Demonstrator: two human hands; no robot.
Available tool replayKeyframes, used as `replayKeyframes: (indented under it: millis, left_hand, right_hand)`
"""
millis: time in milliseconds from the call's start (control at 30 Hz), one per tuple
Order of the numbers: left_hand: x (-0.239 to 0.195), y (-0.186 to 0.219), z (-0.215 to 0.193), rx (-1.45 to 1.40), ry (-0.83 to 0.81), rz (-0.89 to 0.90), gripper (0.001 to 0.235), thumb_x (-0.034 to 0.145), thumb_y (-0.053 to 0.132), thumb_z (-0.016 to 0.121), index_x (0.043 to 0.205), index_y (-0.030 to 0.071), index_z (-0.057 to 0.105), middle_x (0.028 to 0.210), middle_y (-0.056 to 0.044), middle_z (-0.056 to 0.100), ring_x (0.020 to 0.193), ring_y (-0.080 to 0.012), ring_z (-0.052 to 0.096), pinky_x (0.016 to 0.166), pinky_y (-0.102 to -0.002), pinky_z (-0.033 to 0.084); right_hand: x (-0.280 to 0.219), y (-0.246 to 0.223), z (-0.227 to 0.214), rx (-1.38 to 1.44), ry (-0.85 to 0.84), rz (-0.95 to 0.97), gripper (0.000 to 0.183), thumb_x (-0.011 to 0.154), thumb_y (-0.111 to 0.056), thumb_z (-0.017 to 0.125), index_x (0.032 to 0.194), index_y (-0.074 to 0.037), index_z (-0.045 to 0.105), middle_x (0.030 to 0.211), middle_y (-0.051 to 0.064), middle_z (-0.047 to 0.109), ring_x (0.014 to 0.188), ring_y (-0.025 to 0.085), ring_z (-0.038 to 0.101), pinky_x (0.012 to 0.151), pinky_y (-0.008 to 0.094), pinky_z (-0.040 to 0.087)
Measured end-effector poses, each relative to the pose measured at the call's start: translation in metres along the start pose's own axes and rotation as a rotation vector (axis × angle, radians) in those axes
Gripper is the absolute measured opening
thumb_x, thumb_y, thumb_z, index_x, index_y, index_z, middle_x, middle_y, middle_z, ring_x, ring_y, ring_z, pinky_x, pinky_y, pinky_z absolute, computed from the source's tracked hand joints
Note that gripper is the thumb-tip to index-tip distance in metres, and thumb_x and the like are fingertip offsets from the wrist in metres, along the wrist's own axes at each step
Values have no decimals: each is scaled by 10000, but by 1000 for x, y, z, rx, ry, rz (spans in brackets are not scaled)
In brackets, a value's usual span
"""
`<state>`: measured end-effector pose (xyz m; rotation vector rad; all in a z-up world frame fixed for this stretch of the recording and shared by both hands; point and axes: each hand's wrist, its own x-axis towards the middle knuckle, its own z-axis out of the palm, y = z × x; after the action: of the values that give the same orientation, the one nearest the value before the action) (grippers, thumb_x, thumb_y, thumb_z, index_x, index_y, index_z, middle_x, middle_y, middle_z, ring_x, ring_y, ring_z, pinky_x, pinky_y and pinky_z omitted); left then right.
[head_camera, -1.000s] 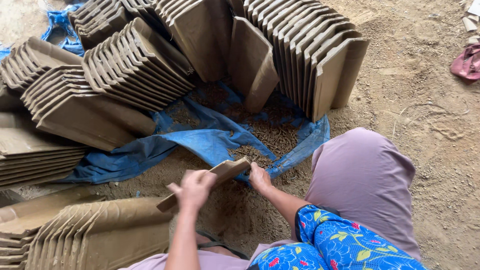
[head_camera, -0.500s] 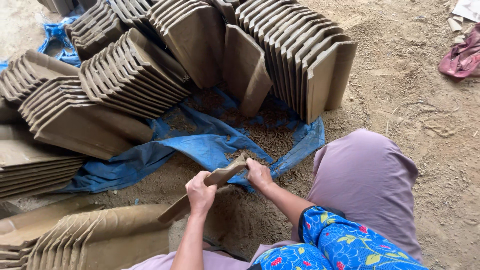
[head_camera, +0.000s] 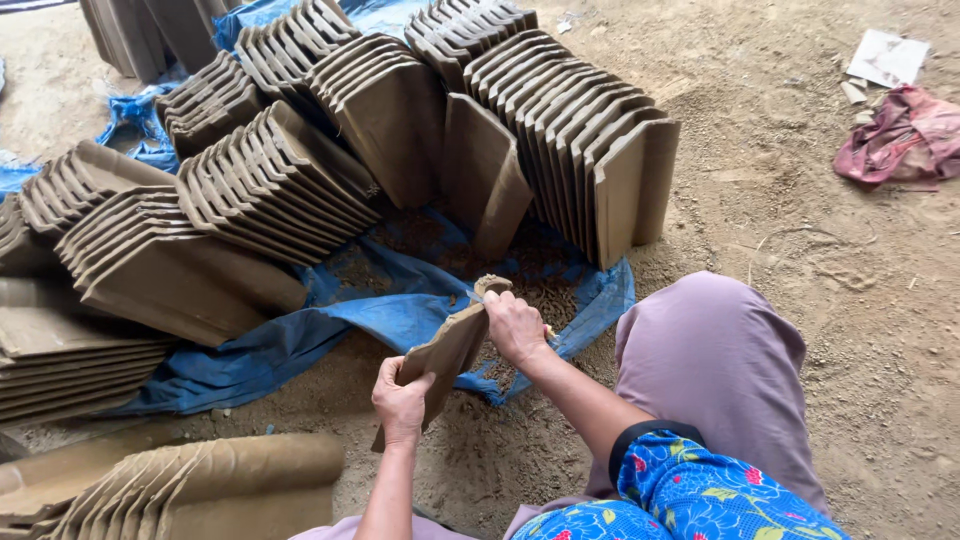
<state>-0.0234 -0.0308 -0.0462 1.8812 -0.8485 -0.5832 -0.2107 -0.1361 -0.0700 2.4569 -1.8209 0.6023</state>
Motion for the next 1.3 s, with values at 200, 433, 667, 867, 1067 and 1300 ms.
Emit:
replayKeyframes:
  millis: [200,433,667,867,1067,1300]
  left_hand:
    - [1,6,-6,4,-55,-9,321,508,89,791,788,210,690,711,-28,645,745,-184,641,686,-296,487]
    - [-17,73,-29,425,-256,452,371,572,284,811,926,281,703,894,53,696,859,-200,671,808,-356,496]
    - [-19,34,-9,636,-343,310,271,696,442,696,966,435,673,931,181,700,878,-176,686,788,-365,559]
    - [-23,37,-15,596,-323,315,264,696,396,696,959,390,698,900,119,718,863,-221,690,793,-389,564]
    - [-36,39,-15,568,-316,358,208,704,401,661,907,432,696,892,162,710,847,-182,692,781,-373,568]
    - [-33,38,-19,580,-258,505,245,698,420,659,933,364,694,839,36,711,738,-302,653,623,-435,481]
  right_hand:
    - [-10,5,13,-80,20,-47,78,837,-137,448,890,-169,495,718,44,515,635,286,644,520,411,548]
    - [-25,-24,-5,-83,32,-117,69,833,-111,440,868,-156,478,710,32,494,611,272,636,498,390,538]
    - [-28,-24,-13,-183,83,-198,57,833,-143,457,872,-184,464,713,7,463,624,229,617,495,349,541]
    - [-24,-26,-11,-200,116,-197,73,830,-131,448,886,-173,468,716,15,455,628,234,613,505,348,542]
    - [-11,5,30,-124,25,-57,74,841,-104,418,873,-145,470,707,53,503,582,300,635,491,433,535]
    - [1,-14,-34,157,-372,269,233,1007,-106,254,965,-65,480,839,152,636,704,340,654,603,463,526]
